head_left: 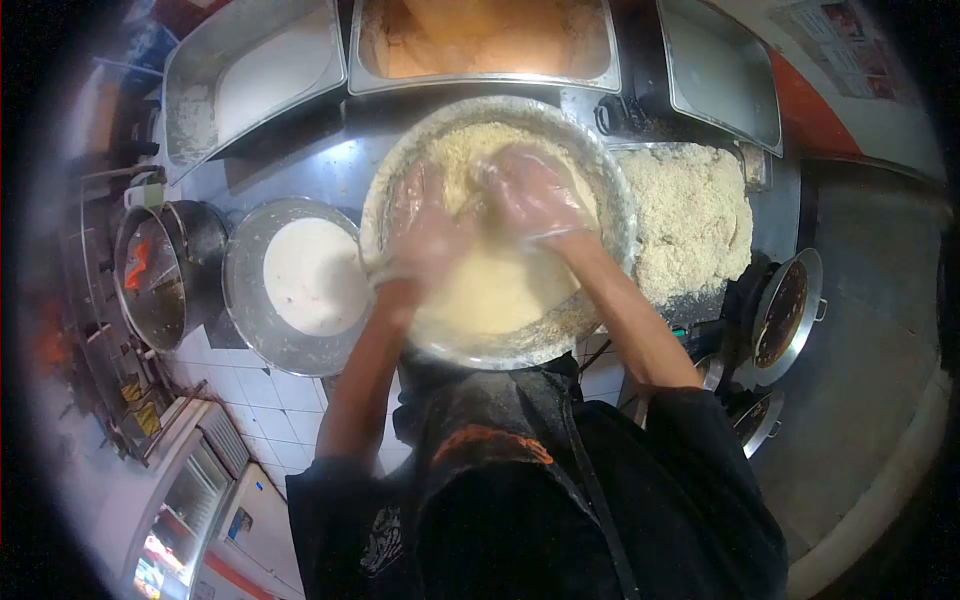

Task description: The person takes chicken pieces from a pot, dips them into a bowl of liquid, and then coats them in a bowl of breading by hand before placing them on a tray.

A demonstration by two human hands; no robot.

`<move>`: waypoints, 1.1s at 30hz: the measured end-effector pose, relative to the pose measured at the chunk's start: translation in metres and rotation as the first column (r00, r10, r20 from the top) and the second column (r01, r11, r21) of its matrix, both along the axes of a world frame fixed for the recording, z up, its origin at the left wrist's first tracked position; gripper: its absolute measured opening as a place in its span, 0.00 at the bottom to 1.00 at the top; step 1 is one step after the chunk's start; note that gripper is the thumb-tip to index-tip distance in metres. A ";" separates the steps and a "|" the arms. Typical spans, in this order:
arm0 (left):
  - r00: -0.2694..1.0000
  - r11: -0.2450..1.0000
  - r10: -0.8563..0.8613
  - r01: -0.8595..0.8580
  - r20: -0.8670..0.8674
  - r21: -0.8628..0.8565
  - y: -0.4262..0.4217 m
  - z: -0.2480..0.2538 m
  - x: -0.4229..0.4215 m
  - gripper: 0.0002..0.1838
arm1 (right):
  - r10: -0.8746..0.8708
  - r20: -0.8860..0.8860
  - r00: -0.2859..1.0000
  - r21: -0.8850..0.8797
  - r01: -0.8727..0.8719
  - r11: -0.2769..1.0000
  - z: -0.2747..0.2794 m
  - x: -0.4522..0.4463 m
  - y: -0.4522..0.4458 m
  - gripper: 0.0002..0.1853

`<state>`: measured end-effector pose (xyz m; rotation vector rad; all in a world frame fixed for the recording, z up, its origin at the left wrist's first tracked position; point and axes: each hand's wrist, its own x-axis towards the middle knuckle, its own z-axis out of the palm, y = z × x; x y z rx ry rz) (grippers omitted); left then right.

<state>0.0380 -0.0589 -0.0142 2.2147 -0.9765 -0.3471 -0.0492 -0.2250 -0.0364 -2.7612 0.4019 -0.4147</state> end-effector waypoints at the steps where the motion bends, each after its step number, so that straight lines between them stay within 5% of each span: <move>1: 1.000 1.000 -0.003 0.003 0.005 -0.004 0.002 0.000 -0.002 0.26 | 0.048 -0.113 0.992 0.195 -0.025 0.981 0.009 0.001 -0.005 0.18; 2: 0.929 0.984 -0.175 0.158 0.325 0.080 0.007 -0.001 -0.005 0.30 | 0.119 -0.214 0.969 0.386 -0.028 0.922 0.017 0.002 -0.007 0.18; 3: 0.732 0.941 -0.339 0.269 0.591 0.207 0.010 -0.002 -0.006 0.35 | 0.120 -0.212 0.970 0.385 -0.030 0.923 0.024 0.006 -0.008 0.18; 4: 0.732 0.943 -0.334 0.262 0.594 0.206 0.001 0.004 -0.010 0.35 | 0.140 -0.288 0.948 0.334 -0.037 0.942 0.040 0.015 -0.009 0.17; 5: 0.884 0.855 -0.423 0.316 0.199 0.411 -0.012 0.015 -0.019 0.35 | 0.156 -0.367 0.917 0.291 -0.046 0.956 0.045 0.021 -0.005 0.17; 6: 0.898 0.712 -0.371 0.438 -0.236 0.549 -0.017 0.021 -0.025 0.34 | 0.162 -0.373 0.914 0.302 -0.046 0.952 0.039 0.024 0.001 0.17; 7: 0.895 0.706 -0.372 0.445 -0.246 0.551 -0.012 0.010 -0.030 0.34 | 0.254 -0.124 0.959 0.331 -0.202 0.922 0.032 0.027 0.008 0.17; 8: 0.895 0.827 -0.366 0.439 -0.255 0.352 -0.005 -0.013 -0.040 0.27 | 0.327 0.132 0.936 0.316 -0.353 0.881 0.026 0.029 0.011 0.16; 9: 0.894 0.905 -0.359 0.403 -0.268 0.133 0.000 -0.034 -0.050 0.21 | 0.325 0.123 0.938 0.325 -0.347 0.880 0.028 0.029 0.016 0.16; 11: 0.895 0.923 -0.346 0.378 -0.283 0.068 0.008 -0.067 -0.061 0.22 | 0.459 -0.310 0.832 0.424 -0.311 0.851 0.034 0.035 0.020 0.24; 12: 0.900 0.938 -0.330 0.346 -0.284 0.006 0.010 -0.075 -0.060 0.24 | 0.404 0.046 0.914 0.317 -0.397 0.861 -0.060 0.017 0.024 0.26; 13: 0.904 0.941 -0.323 0.339 -0.282 0.011 0.012 -0.070 -0.051 0.24 | 0.410 0.052 0.910 0.318 -0.405 0.857 -0.064 0.023 0.019 0.26; 15: 0.674 0.913 -0.396 0.218 -0.624 -0.344 0.026 -0.038 -0.048 0.27 | 0.476 -0.061 0.877 -0.080 -0.480 0.874 -0.054 0.007 0.020 0.26; 19: 0.541 0.973 -0.228 0.111 -0.809 -0.200 -0.012 -0.043 -0.049 0.25 | 0.615 -0.055 0.786 -0.221 -0.611 0.761 -0.044 0.024 -0.015 0.25; 21: 0.513 0.970 -0.244 0.149 -0.823 -0.194 -0.030 -0.060 -0.049 0.25 | 0.403 0.090 0.911 0.124 -0.412 0.903 -0.067 0.004 -0.017 0.22; 23: 0.484 0.969 -0.242 0.173 -0.841 -0.179 -0.041 -0.070 -0.049 0.25 | 0.410 0.259 0.875 0.160 -0.457 0.875 -0.053 0.011 -0.021 0.23; 25: 0.457 0.968 -0.245 0.169 -0.855 -0.188 -0.039 -0.070 -0.050 0.25 | 0.395 -0.244 0.886 0.083 -0.386 0.919 -0.015 0.022 -0.019 0.24; 26: 0.440 0.967 -0.246 0.169 -0.864 -0.189 -0.033 -0.067 -0.051 0.25 | 0.386 -0.250 0.888 0.085 -0.377 0.922 -0.014 0.017 -0.015 0.24; 28: 0.392 0.970 -0.242 0.086 -0.888 -0.227 -0.019 -0.061 -0.050 0.25 | 0.531 0.090 0.843 -0.191 -0.509 0.840 -0.019 0.016 -0.018 0.25; 29: 0.325 0.964 -0.243 -0.023 -0.914 -0.264 -0.006 -0.054 -0.050 0.25 | 0.541 0.088 0.836 -0.197 -0.518 0.832 -0.023 0.020 -0.012 0.25; 31: 0.189 0.925 -0.255 -0.237 -0.948 -0.296 0.014 -0.052 -0.050 0.25 | 0.424 0.137 0.895 0.140 -0.441 0.886 -0.032 0.024 0.016 0.25; 32: 0.175 0.930 -0.239 -0.241 -0.955 -0.277 0.019 -0.057 -0.050 0.25 | 0.508 0.059 0.859 -0.281 -0.474 0.834 -0.025 0.025 0.013 0.24; 33: 0.285 0.978 -0.204 0.022 -0.937 -0.206 0.022 -0.067 -0.048 0.23 | 0.504 0.055 0.862 -0.271 -0.473 0.838 -0.033 0.026 0.015 0.24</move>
